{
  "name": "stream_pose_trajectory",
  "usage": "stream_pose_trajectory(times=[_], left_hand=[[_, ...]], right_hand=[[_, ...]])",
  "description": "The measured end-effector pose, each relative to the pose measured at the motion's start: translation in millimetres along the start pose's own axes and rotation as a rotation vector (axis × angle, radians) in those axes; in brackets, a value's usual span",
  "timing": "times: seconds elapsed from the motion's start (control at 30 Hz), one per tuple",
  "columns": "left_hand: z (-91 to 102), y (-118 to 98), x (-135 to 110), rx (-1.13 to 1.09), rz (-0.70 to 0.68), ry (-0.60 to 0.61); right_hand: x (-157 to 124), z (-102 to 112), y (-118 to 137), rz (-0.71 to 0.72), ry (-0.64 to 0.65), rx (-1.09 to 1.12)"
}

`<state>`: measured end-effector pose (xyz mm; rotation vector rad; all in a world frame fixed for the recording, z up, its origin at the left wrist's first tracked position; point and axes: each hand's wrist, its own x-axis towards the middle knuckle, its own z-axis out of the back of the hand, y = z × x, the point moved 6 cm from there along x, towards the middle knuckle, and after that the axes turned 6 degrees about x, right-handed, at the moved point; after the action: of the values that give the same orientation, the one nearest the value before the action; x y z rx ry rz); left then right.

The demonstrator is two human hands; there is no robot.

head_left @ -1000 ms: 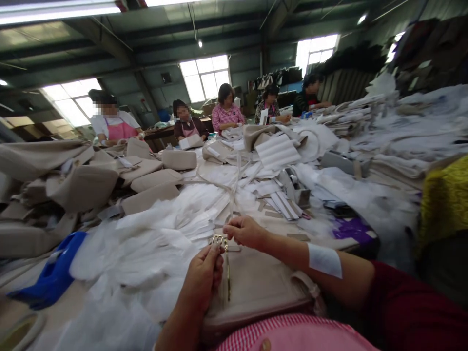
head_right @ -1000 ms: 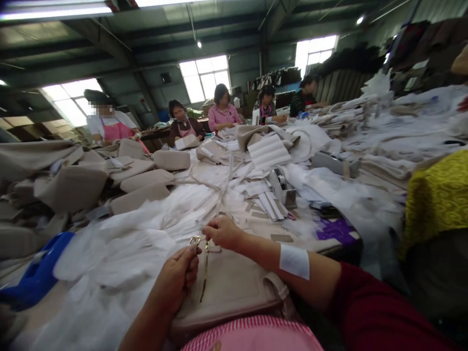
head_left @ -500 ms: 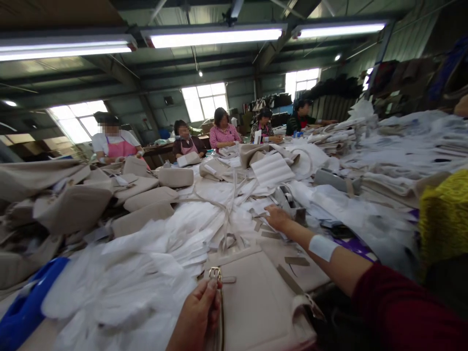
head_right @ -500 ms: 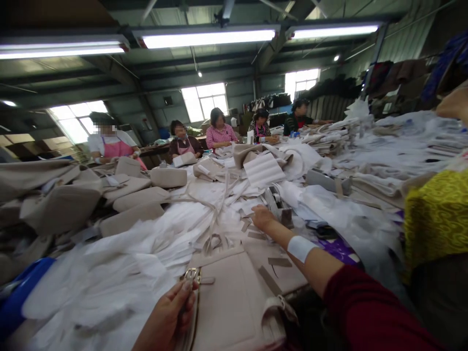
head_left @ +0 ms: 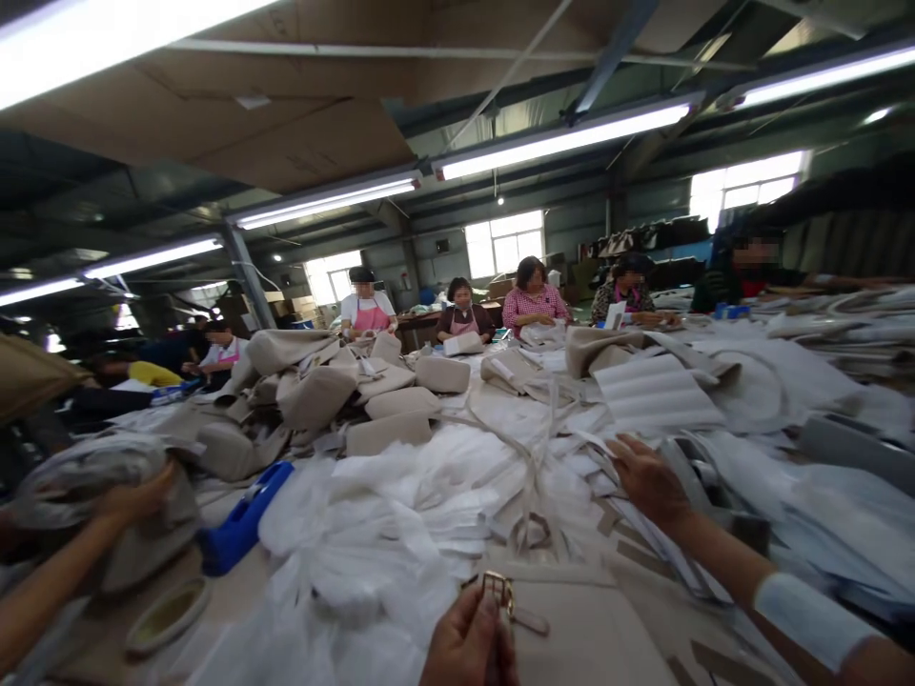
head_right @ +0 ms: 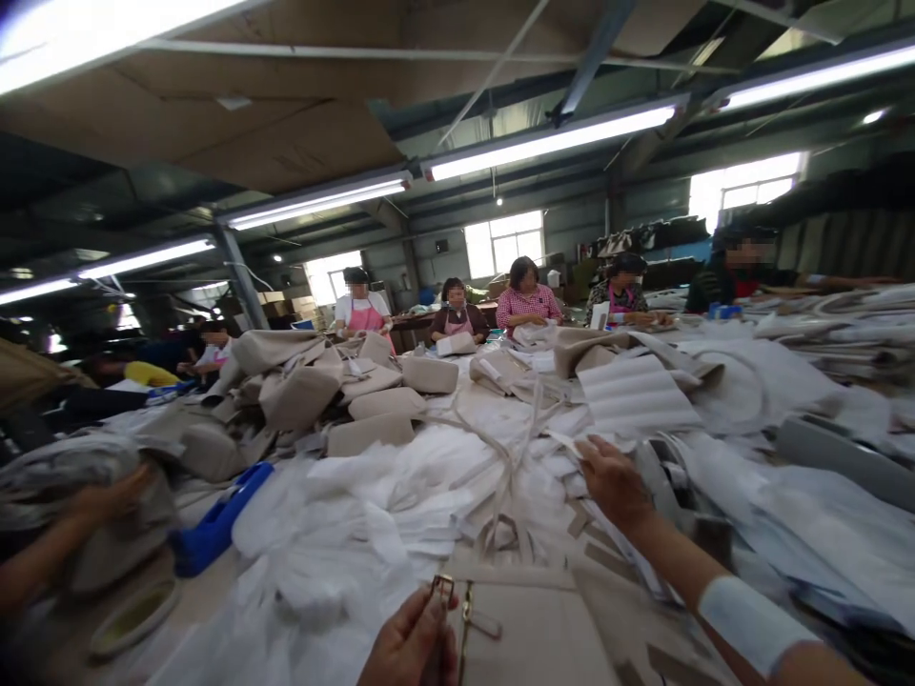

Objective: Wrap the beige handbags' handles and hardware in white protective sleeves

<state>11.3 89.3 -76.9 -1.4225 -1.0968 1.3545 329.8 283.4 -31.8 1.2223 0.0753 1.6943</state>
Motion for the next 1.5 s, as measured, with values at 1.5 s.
stream_pose_trajectory(times=[1.5], left_hand=[[0.2, -48, -11, 0.193, -0.149, 0.207]], right_hand=[[-107, -69, 198, -0.378, 0.652, 0.721]])
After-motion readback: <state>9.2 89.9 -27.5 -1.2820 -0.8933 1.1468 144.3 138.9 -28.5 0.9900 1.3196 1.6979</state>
